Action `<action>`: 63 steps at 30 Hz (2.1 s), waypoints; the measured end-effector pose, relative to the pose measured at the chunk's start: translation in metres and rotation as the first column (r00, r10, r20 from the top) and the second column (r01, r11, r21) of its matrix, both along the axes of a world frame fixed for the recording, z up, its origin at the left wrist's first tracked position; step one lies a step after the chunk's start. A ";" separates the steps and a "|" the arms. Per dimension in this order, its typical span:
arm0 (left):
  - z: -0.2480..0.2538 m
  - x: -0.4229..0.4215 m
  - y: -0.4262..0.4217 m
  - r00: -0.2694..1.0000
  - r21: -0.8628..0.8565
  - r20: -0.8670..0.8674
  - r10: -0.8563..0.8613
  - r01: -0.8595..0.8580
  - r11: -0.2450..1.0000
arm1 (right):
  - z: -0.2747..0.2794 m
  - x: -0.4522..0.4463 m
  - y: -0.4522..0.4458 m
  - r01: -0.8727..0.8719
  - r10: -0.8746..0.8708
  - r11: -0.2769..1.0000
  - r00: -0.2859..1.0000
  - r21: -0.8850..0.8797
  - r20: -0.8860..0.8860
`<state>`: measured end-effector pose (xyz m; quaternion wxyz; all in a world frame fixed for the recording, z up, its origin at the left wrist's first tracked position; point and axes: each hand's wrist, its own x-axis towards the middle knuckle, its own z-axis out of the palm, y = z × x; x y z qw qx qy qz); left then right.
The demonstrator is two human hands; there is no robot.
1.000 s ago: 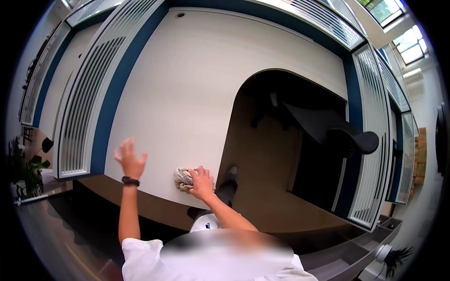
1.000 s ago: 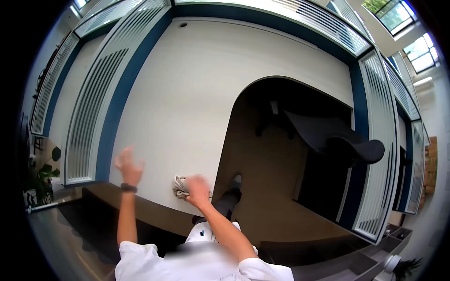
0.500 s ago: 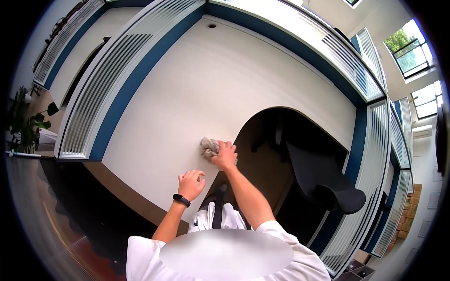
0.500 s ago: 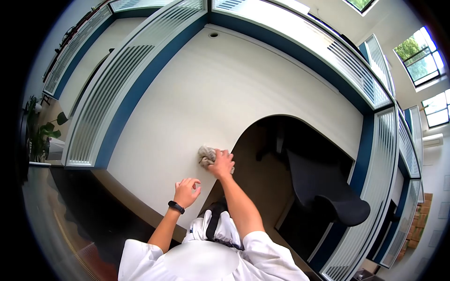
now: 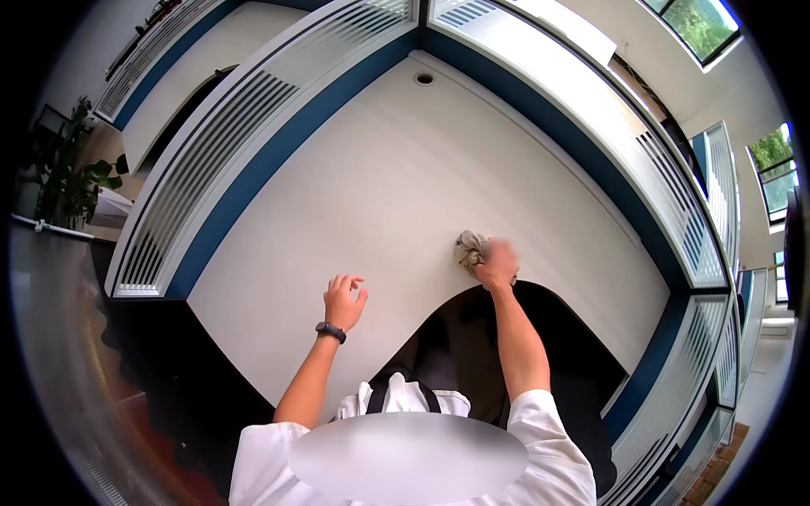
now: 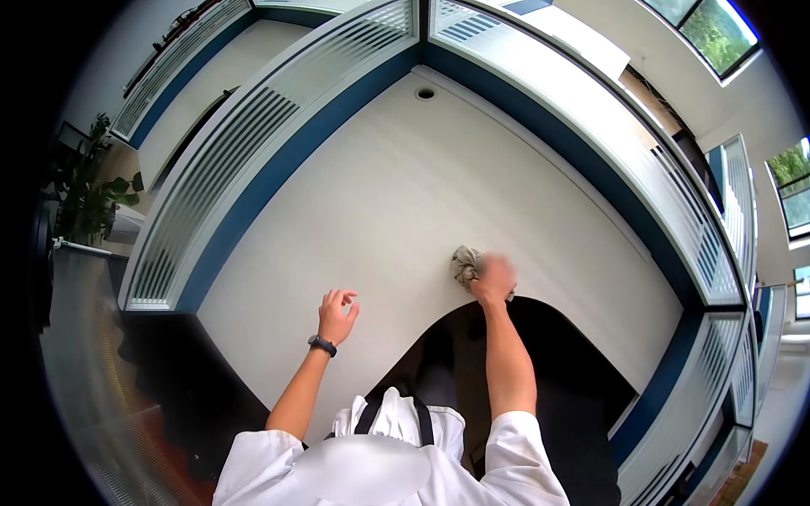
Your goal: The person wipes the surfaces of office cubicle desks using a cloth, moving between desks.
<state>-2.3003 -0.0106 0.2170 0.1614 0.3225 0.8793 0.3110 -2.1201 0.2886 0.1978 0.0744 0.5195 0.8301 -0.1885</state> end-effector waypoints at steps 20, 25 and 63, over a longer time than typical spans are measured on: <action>-0.081 -0.060 0.149 0.853 -0.094 -0.383 0.355 -0.419 0.903 | 0.003 -0.185 0.054 -0.811 0.801 0.584 0.582 -0.030 -0.140; -0.082 -0.057 0.148 0.875 -0.060 -0.327 0.356 -0.395 0.917 | 0.003 -0.314 0.048 -0.775 0.769 0.631 0.625 0.007 -0.139; -0.086 -0.058 0.131 0.849 0.013 -0.378 0.369 -0.393 0.919 | 0.003 -0.322 0.188 -0.453 0.463 0.874 0.886 0.175 -0.019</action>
